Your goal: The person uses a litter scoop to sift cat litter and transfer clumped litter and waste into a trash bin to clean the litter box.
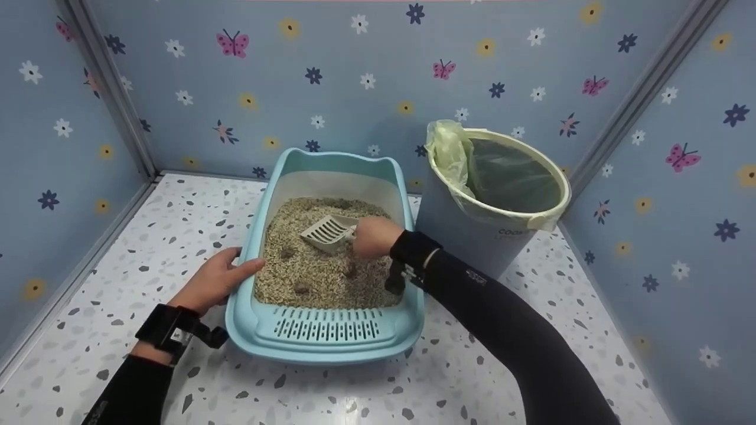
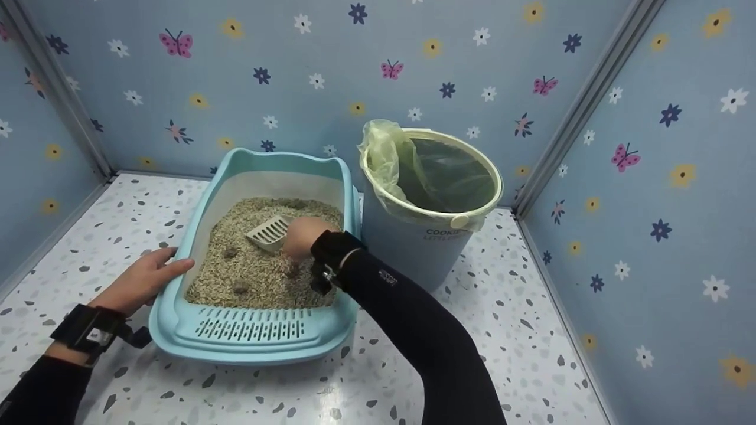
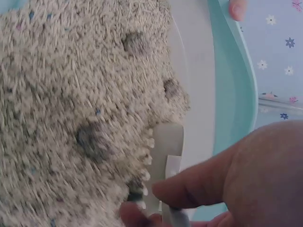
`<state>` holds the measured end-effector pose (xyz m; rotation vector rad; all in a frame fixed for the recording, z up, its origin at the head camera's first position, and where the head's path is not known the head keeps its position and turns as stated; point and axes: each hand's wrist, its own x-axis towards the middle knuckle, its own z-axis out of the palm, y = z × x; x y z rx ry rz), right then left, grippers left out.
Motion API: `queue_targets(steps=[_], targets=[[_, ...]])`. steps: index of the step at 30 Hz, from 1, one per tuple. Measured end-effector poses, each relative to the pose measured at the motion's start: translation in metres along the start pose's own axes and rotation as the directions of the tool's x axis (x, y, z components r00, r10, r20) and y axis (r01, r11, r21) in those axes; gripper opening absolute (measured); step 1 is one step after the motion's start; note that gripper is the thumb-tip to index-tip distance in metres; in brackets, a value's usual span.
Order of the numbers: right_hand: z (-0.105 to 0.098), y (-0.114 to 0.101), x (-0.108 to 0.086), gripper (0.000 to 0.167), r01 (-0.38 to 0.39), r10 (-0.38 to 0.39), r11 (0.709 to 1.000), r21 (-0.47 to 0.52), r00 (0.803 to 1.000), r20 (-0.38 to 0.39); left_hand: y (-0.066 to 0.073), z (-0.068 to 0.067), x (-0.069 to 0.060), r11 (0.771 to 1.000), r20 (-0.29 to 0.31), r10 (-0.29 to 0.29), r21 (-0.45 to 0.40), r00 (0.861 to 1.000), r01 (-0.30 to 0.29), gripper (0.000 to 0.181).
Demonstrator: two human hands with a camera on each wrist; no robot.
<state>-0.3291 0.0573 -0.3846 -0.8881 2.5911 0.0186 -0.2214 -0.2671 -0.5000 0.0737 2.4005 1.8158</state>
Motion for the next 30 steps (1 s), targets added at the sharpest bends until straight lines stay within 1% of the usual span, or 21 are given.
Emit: queue_targets(steps=[1, 3, 5, 7, 11, 14, 16, 19, 21, 23, 27, 30], targets=[[-0.003, 0.001, -0.004, 0.045, -0.001, 0.000, 1.000, -0.022, 0.999, -0.032, 0.000, 0.001, 0.000, 1.000, 0.000, 0.002, 0.000, 1.000, -0.002, 0.075], [-0.010, 0.003, -0.013, 0.041, -0.057, 0.065, 0.995, 0.076, 0.993, -0.100, 0.000, 0.001, 0.001, 1.000, -0.003, 0.006, 0.001, 1.000, -0.006, 0.074], [-0.018, 0.004, -0.025, 0.038, -0.075, 0.087, 0.993, 0.091, 0.988, -0.131, 0.000, 0.002, 0.002, 1.000, -0.011, 0.011, 0.006, 1.000, -0.011, 0.075], [-0.028, 0.003, -0.037, 0.036, -0.070, 0.083, 0.993, 0.092, 0.986, -0.143, 0.000, 0.002, 0.003, 1.000, -0.020, 0.012, 0.008, 1.000, -0.012, 0.077], [-0.044, 0.000, -0.059, 0.036, -0.023, 0.026, 0.999, 0.031, 0.996, -0.088, -0.001, 0.003, 0.001, 1.000, -0.042, 0.005, 0.024, 0.999, -0.004, 0.079], [-0.052, -0.002, -0.075, 0.039, 0.009, -0.010, 0.999, -0.053, 0.999, -0.032, -0.002, 0.003, 0.000, 0.999, -0.051, 0.002, 0.033, 0.999, 0.000, 0.078], [-0.056, -0.004, -0.084, 0.042, 0.010, -0.010, 0.995, -0.098, 1.000, 0.000, -0.003, 0.002, 0.001, 0.999, -0.055, 0.000, 0.037, 0.998, 0.002, 0.077], [-0.060, -0.006, -0.094, 0.044, -0.014, 0.020, 0.986, -0.165, 0.999, 0.038, -0.003, 0.001, 0.001, 0.999, -0.054, 0.006, 0.041, 0.999, -0.003, 0.078], [-0.060, -0.007, -0.097, 0.049, -0.034, 0.047, 0.980, -0.194, 0.997, 0.062, -0.004, 0.001, 0.001, 0.999, -0.055, 0.008, 0.043, 0.998, -0.005, 0.077], [-0.058, -0.007, -0.097, 0.047, -0.042, 0.060, 0.974, -0.221, 0.995, 0.078, -0.004, 0.000, 0.001, 0.999, -0.053, 0.009, 0.041, 0.999, -0.007, 0.075], [-0.052, -0.007, -0.094, 0.045, -0.035, 0.061, 0.968, -0.248, 0.993, 0.097, -0.004, 0.001, 0.001, 0.999, -0.048, 0.010, 0.030, 0.999, -0.009, 0.074], [-0.047, -0.006, -0.090, 0.047, -0.028, 0.053, 0.971, -0.239, 0.994, 0.099, -0.003, 0.002, 0.001, 0.999, -0.048, 0.014, 0.034, 0.999, -0.012, 0.076]])
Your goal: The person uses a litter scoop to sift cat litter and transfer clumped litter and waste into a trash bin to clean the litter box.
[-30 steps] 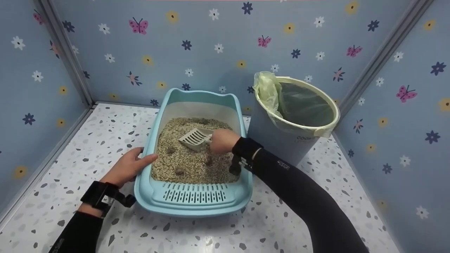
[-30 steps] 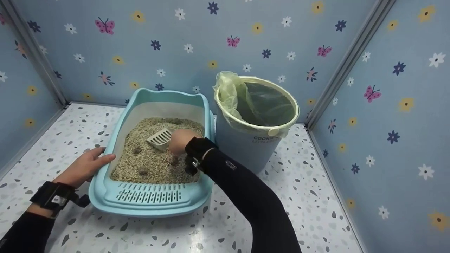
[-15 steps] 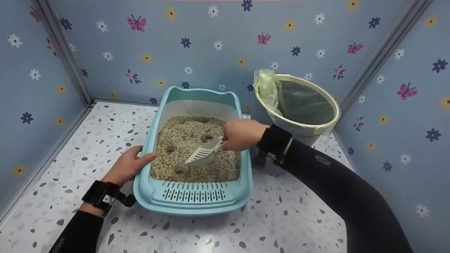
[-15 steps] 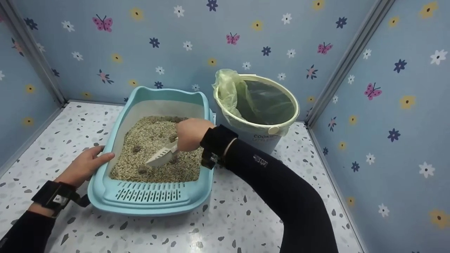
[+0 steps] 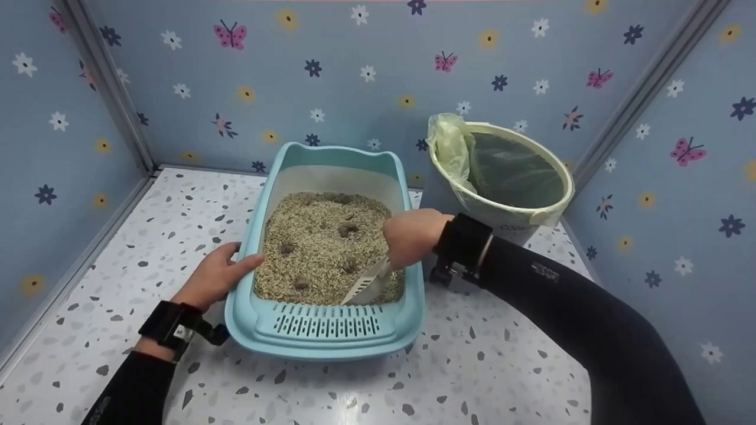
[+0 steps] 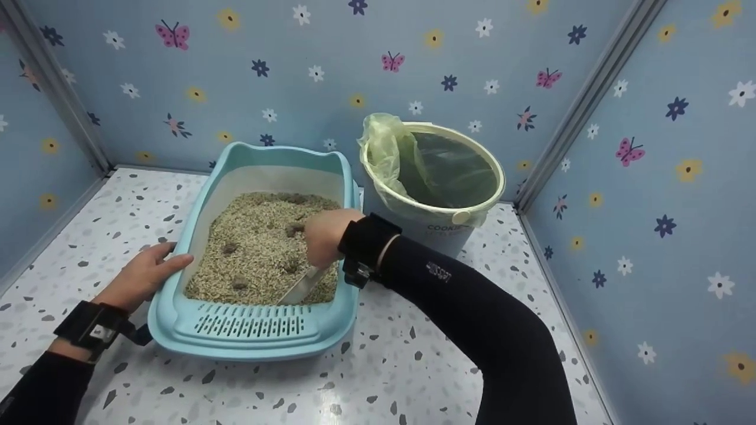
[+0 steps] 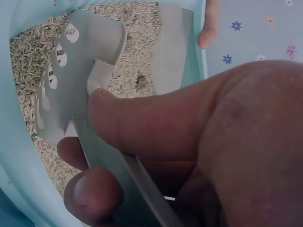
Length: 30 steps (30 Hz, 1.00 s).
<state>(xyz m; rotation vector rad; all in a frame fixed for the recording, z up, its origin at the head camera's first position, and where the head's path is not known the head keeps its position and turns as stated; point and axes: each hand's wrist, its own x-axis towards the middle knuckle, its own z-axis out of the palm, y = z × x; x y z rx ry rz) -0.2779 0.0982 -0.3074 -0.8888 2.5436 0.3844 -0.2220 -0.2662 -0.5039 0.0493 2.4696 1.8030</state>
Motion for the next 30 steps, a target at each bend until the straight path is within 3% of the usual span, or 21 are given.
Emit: queue_targets(steps=[16, 23, 30], targets=[[0.031, -0.012, 0.021, 0.058, 0.064, -0.054, 0.993, 0.097, 0.993, -0.106, 0.008, -0.002, 0.001, 1.000, -0.004, -0.006, -0.006, 1.000, 0.006, 0.078], [0.052, -0.032, 0.038, 0.040, 0.093, -0.065, 0.978, 0.185, 0.986, -0.151, 0.005, -0.001, 0.001, 1.000, -0.008, 0.004, 0.002, 1.000, -0.004, 0.076], [0.067, -0.054, 0.060, 0.033, 0.061, -0.030, 0.959, 0.278, 0.993, -0.115, 0.001, 0.002, 0.001, 1.000, -0.017, 0.004, 0.020, 1.000, -0.004, 0.078]])
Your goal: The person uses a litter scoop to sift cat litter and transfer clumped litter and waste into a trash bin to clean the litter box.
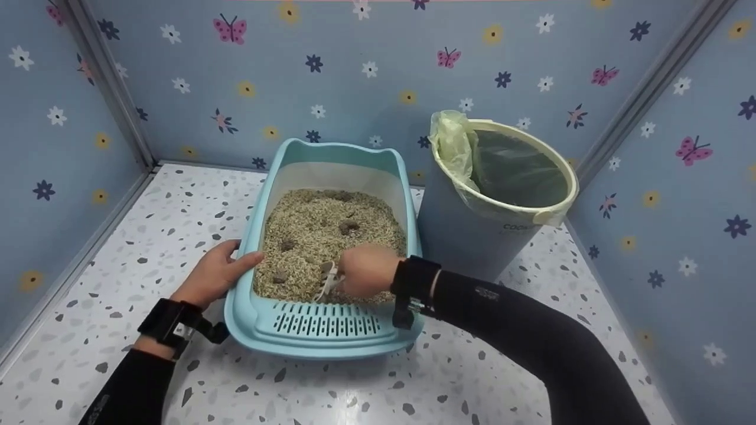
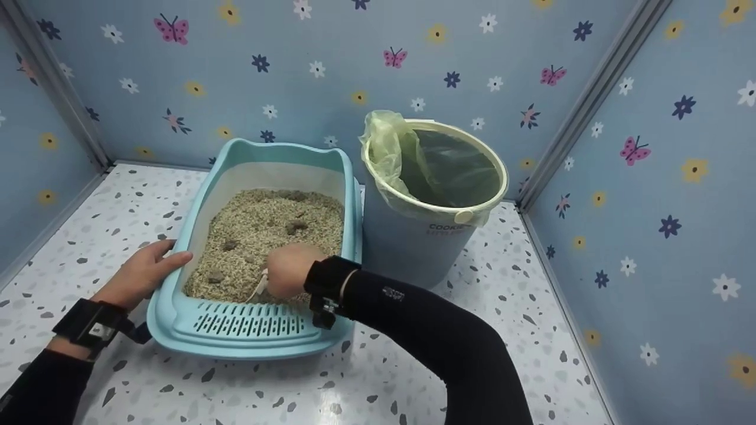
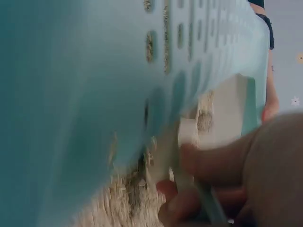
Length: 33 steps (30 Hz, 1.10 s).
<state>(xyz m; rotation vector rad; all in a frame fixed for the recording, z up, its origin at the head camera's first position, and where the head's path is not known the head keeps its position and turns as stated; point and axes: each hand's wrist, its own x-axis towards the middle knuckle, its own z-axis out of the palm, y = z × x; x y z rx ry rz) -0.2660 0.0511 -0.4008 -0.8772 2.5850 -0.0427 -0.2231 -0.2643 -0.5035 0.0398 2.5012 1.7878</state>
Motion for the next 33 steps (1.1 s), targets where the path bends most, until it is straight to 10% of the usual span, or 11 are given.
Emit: queue_targets(steps=[13, 33], targets=[[0.005, 0.000, 0.043, 0.032, 0.070, -0.071, 0.997, 0.026, 0.996, 0.056, -0.001, 0.000, -0.001, 1.000, 0.004, -0.002, -0.006, 1.000, 0.002, 0.076], [0.010, 0.028, 0.058, 0.021, 0.220, -0.230, 0.954, 0.205, 0.973, 0.030, 0.002, -0.002, -0.001, 1.000, 0.017, -0.018, 0.006, 1.000, 0.018, 0.079]])
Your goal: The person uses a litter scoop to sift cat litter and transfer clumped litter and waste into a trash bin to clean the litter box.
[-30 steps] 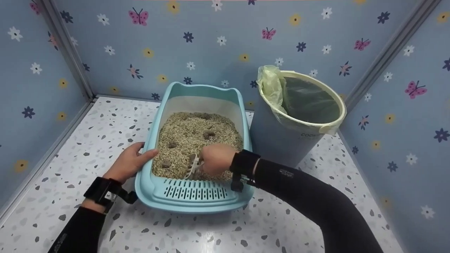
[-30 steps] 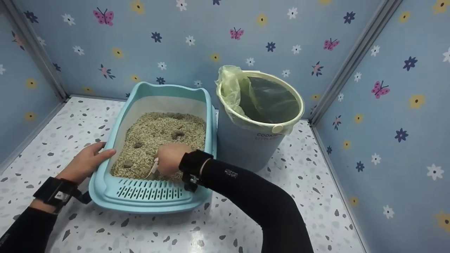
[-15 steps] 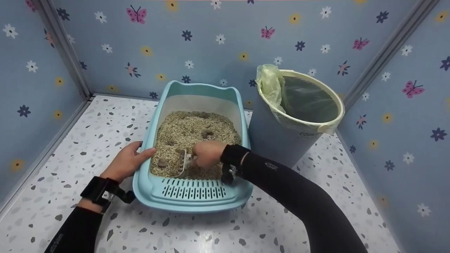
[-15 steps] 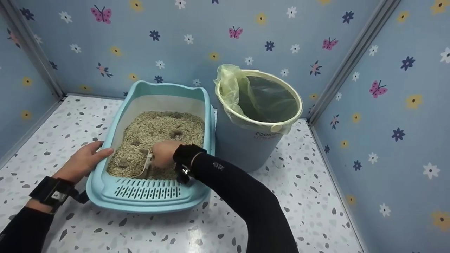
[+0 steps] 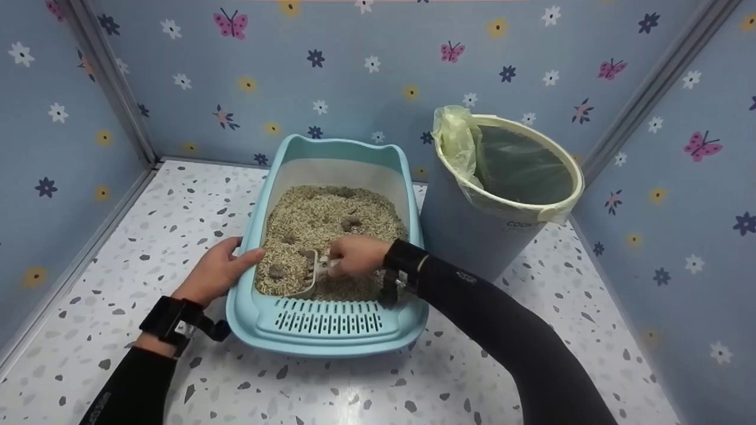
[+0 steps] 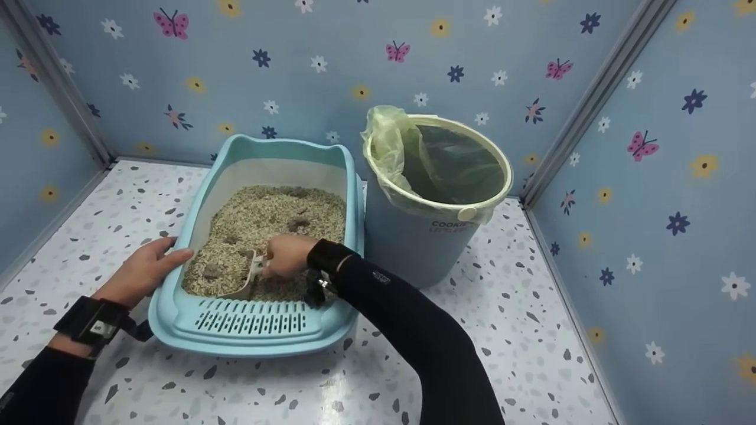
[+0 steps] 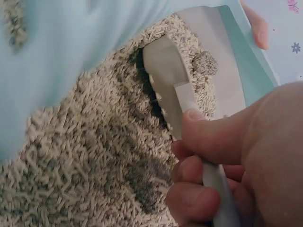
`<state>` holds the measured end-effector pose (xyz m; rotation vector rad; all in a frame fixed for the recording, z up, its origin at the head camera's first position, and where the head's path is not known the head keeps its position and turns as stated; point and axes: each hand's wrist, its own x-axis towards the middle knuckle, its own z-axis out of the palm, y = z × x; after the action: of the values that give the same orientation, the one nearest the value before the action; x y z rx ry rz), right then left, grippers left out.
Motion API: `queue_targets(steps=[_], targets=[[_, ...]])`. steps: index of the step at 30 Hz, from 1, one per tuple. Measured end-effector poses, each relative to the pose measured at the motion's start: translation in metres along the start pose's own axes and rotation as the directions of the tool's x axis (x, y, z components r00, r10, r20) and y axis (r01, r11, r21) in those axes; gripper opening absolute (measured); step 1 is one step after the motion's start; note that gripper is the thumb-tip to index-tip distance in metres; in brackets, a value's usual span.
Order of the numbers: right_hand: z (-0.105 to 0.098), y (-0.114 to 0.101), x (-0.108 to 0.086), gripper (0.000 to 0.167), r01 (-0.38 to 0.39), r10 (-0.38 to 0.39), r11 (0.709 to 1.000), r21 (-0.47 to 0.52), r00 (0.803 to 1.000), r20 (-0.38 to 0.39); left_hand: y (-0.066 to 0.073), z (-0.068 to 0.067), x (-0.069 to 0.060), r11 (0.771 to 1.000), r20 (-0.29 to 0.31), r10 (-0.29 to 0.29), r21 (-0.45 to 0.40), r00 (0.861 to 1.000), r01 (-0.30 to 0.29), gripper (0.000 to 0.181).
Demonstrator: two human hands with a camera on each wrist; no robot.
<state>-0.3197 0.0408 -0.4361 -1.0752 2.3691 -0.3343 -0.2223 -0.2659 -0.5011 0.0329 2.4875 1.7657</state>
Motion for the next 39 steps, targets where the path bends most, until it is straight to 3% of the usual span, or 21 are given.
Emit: queue_targets(steps=[9, 25, 39], targets=[[0.0016, 0.0055, -0.0026, 0.020, -0.003, 0.003, 0.997, 0.078, 1.000, -0.004, -0.0002, 0.0005, 0.0014, 1.000, -0.004, -0.003, 0.019, 1.000, 0.003, 0.078], [-0.0005, 0.0069, -0.0014, 0.021, 0.062, -0.061, 0.994, 0.086, 0.998, -0.015, 0.0002, 0.0011, 0.0004, 0.999, -0.006, 0.029, 0.039, 1.000, -0.028, 0.071], [-0.0029, 0.0103, -0.0087, 0.016, 0.015, -0.007, 0.990, 0.142, 0.999, -0.051, 0.0004, 0.0007, -0.0016, 0.998, -0.020, 0.024, 0.059, 0.999, -0.023, 0.076]])
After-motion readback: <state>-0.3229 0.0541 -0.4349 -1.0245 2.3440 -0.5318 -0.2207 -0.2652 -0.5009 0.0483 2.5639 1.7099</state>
